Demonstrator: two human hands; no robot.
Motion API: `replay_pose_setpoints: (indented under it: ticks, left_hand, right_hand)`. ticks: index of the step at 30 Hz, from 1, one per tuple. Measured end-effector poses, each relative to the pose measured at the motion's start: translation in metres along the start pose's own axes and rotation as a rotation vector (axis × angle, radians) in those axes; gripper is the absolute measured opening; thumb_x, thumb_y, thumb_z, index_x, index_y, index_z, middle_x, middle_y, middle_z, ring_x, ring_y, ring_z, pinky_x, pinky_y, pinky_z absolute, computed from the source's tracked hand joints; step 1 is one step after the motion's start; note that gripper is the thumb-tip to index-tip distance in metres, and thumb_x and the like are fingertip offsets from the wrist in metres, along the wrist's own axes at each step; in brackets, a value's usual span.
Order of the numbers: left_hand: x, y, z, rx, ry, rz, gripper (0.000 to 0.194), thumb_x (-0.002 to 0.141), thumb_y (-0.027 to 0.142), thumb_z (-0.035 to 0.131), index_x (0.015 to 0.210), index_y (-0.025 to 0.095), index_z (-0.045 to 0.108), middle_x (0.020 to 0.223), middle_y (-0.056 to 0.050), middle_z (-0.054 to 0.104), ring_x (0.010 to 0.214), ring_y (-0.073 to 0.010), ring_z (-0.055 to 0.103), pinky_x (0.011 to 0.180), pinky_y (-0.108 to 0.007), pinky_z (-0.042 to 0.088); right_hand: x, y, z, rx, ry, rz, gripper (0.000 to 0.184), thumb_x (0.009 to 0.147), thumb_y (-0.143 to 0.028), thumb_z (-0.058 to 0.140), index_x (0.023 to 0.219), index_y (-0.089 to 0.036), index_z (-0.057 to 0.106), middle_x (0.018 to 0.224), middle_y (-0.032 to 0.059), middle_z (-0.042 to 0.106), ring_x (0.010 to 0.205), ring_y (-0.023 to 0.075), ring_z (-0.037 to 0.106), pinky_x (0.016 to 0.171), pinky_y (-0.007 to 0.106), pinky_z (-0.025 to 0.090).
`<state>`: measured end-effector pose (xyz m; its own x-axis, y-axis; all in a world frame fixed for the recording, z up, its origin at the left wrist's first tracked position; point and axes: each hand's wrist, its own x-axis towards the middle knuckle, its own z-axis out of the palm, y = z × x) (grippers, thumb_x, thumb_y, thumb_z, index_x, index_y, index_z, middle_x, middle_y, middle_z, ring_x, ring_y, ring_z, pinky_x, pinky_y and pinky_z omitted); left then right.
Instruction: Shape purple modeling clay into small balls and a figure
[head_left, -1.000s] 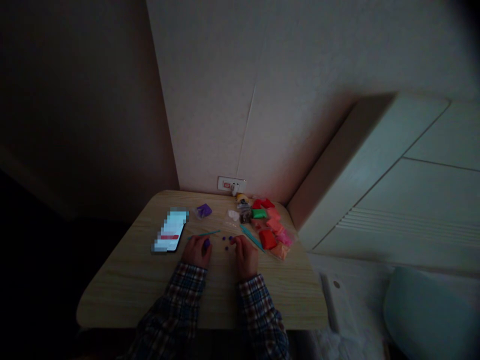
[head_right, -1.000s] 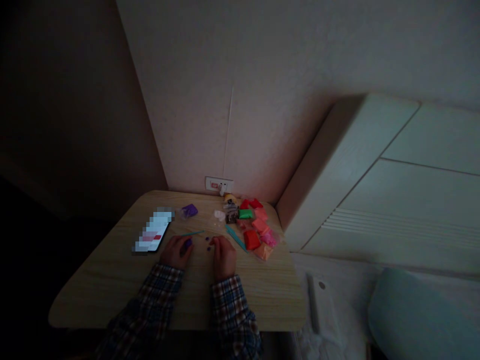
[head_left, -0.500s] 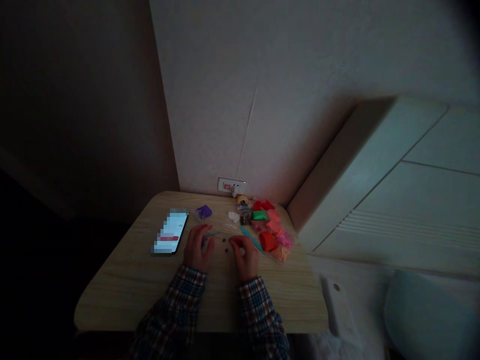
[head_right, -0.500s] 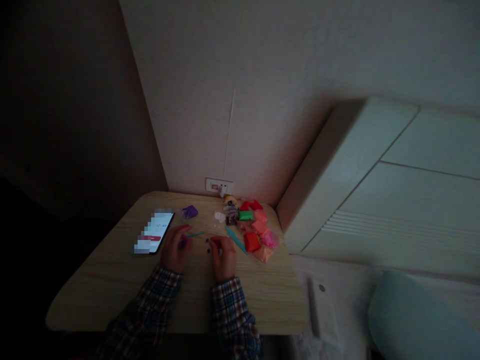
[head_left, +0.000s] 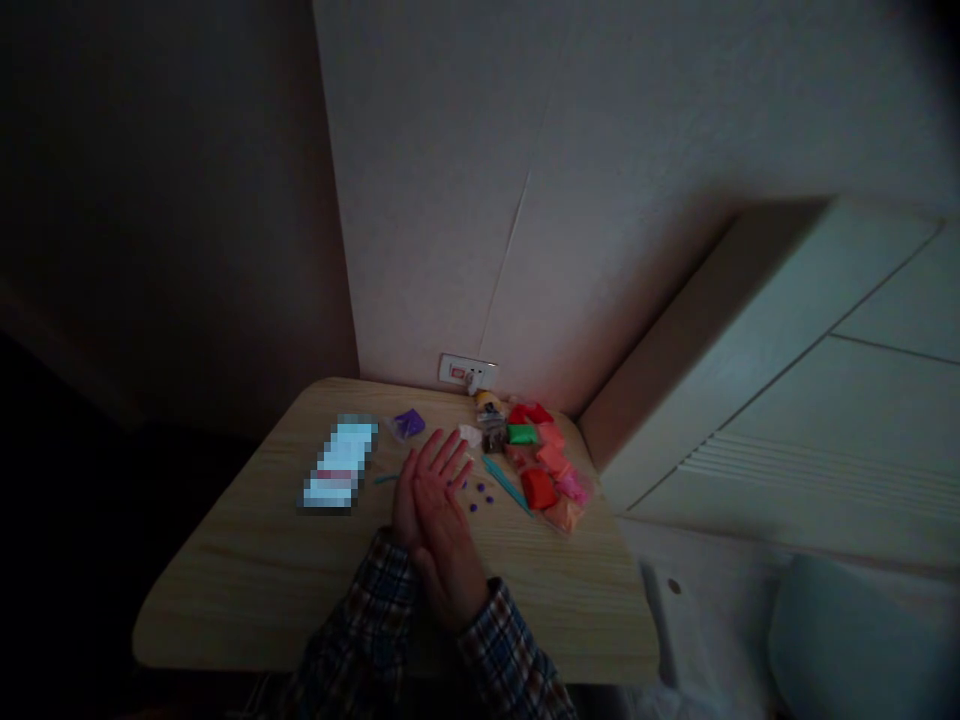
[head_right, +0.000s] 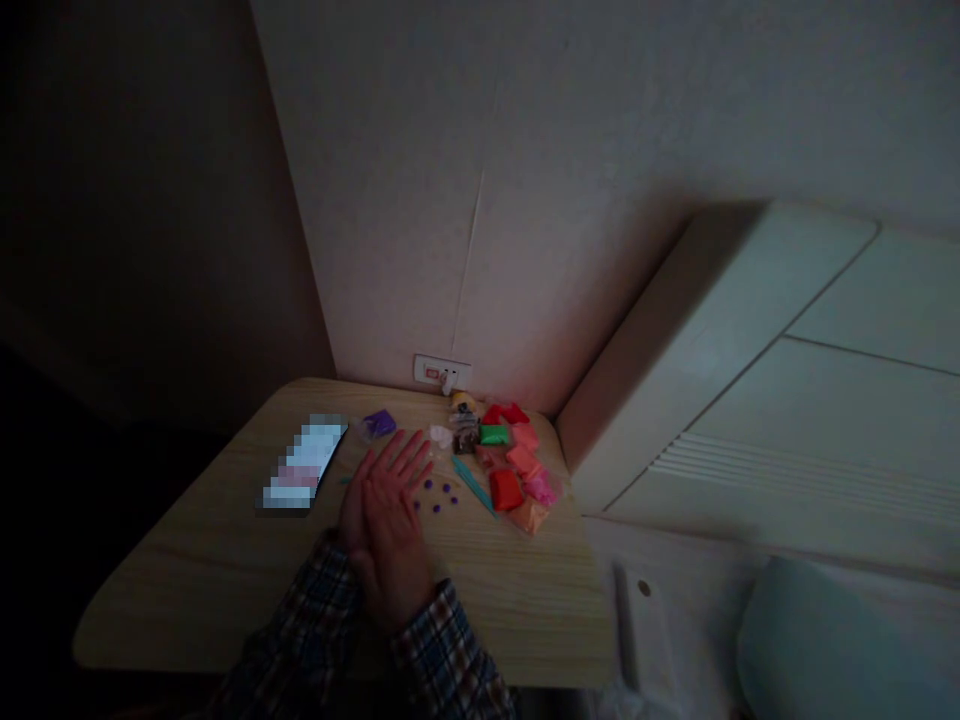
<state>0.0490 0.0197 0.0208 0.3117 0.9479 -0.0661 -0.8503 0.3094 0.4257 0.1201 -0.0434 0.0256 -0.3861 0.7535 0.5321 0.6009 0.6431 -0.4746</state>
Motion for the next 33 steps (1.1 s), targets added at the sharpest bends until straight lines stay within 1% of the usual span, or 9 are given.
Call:
replay_pose_setpoints:
  ticks: [5,8,11,14,18,22,26,30,33]
  left_hand:
    - [-0.005,0.013,0.01,0.07,-0.136,-0.078,0.057,0.085,0.051,0.025,0.131,0.019,0.034,0.137,-0.012,0.04,0.127,-0.0247,0.035,0.106,-0.046,0.016]
    - [-0.012,0.029,0.025,0.09,-0.083,-0.012,0.057,0.086,0.049,0.024,0.132,0.018,0.033,0.139,-0.01,0.037,0.127,-0.0222,0.035,0.108,-0.04,0.015]
    - [-0.018,0.034,0.034,0.077,-0.071,-0.038,0.057,0.086,0.05,0.024,0.133,0.018,0.032,0.138,-0.011,0.038,0.126,-0.0229,0.035,0.107,-0.043,0.016]
    - [-0.02,0.032,0.033,0.066,-0.068,-0.068,0.059,0.085,0.053,0.022,0.133,0.019,0.031,0.139,-0.011,0.037,0.127,-0.0236,0.034,0.106,-0.045,0.016]
    - [-0.015,0.026,0.026,0.055,-0.057,-0.048,0.06,0.085,0.053,0.019,0.135,0.021,0.026,0.139,-0.01,0.037,0.126,-0.0219,0.036,0.107,-0.043,0.017]
    - [-0.014,0.022,0.025,0.081,-0.12,-0.076,0.063,0.083,0.057,0.019,0.132,0.02,0.033,0.137,-0.011,0.04,0.126,-0.0237,0.036,0.107,-0.045,0.015]
    - [-0.019,0.023,0.029,0.094,-0.097,-0.041,0.056,0.085,0.054,0.019,0.123,0.021,0.044,0.139,-0.008,0.038,0.128,-0.0212,0.033,0.108,-0.042,0.014]
    - [-0.021,0.027,0.026,0.058,-0.105,-0.142,0.059,0.083,0.057,0.02,0.108,0.017,0.055,0.138,-0.008,0.038,0.13,-0.0237,0.029,0.108,-0.043,0.016]
    - [-0.019,0.028,0.023,0.05,-0.039,-0.062,0.061,0.083,0.059,0.016,0.103,0.02,0.057,0.141,-0.005,0.034,0.131,-0.0204,0.026,0.108,-0.042,0.016]
  right_hand:
    - [0.01,-0.004,-0.017,-0.09,-0.014,-0.003,0.056,0.091,-0.038,0.024,0.137,-0.007,0.026,0.143,0.0146,0.025,0.133,0.024,0.018,0.107,0.048,0.02]
    - [0.012,-0.009,-0.022,-0.063,-0.075,-0.11,0.06,0.09,-0.044,0.023,0.138,-0.007,0.022,0.144,0.0137,0.024,0.133,0.0231,0.019,0.107,0.045,0.024]
    - [0.011,-0.014,-0.023,-0.056,-0.059,-0.097,0.062,0.091,-0.046,0.018,0.139,-0.006,0.02,0.144,0.0143,0.023,0.134,0.0229,0.017,0.107,0.044,0.024]
    - [0.009,-0.016,-0.023,-0.079,-0.004,-0.08,0.06,0.092,-0.042,0.014,0.137,-0.004,0.023,0.142,0.0167,0.026,0.133,0.0227,0.018,0.107,0.044,0.025]
    - [0.007,-0.019,-0.024,-0.087,-0.101,-0.135,0.063,0.091,-0.045,0.018,0.138,-0.003,0.02,0.144,0.0151,0.021,0.134,0.0243,0.015,0.107,0.043,0.024]
    - [0.005,-0.019,-0.029,-0.171,-0.028,-0.006,0.061,0.091,-0.043,0.021,0.138,-0.003,0.02,0.14,0.0175,0.031,0.133,0.0248,0.02,0.106,0.049,0.023]
    - [0.002,-0.02,-0.03,-0.166,-0.139,-0.129,0.064,0.09,-0.043,0.028,0.139,-0.004,0.017,0.143,0.0152,0.024,0.134,0.0241,0.016,0.107,0.043,0.024]
    - [0.007,-0.016,-0.03,-0.193,-0.106,-0.116,0.065,0.089,-0.043,0.029,0.138,-0.002,0.019,0.142,0.0181,0.026,0.133,0.0252,0.018,0.106,0.047,0.024]
    - [0.011,-0.015,-0.034,-0.187,-0.192,-0.169,0.068,0.088,-0.048,0.028,0.138,-0.003,0.019,0.142,0.0173,0.026,0.133,0.0247,0.018,0.107,0.044,0.023]
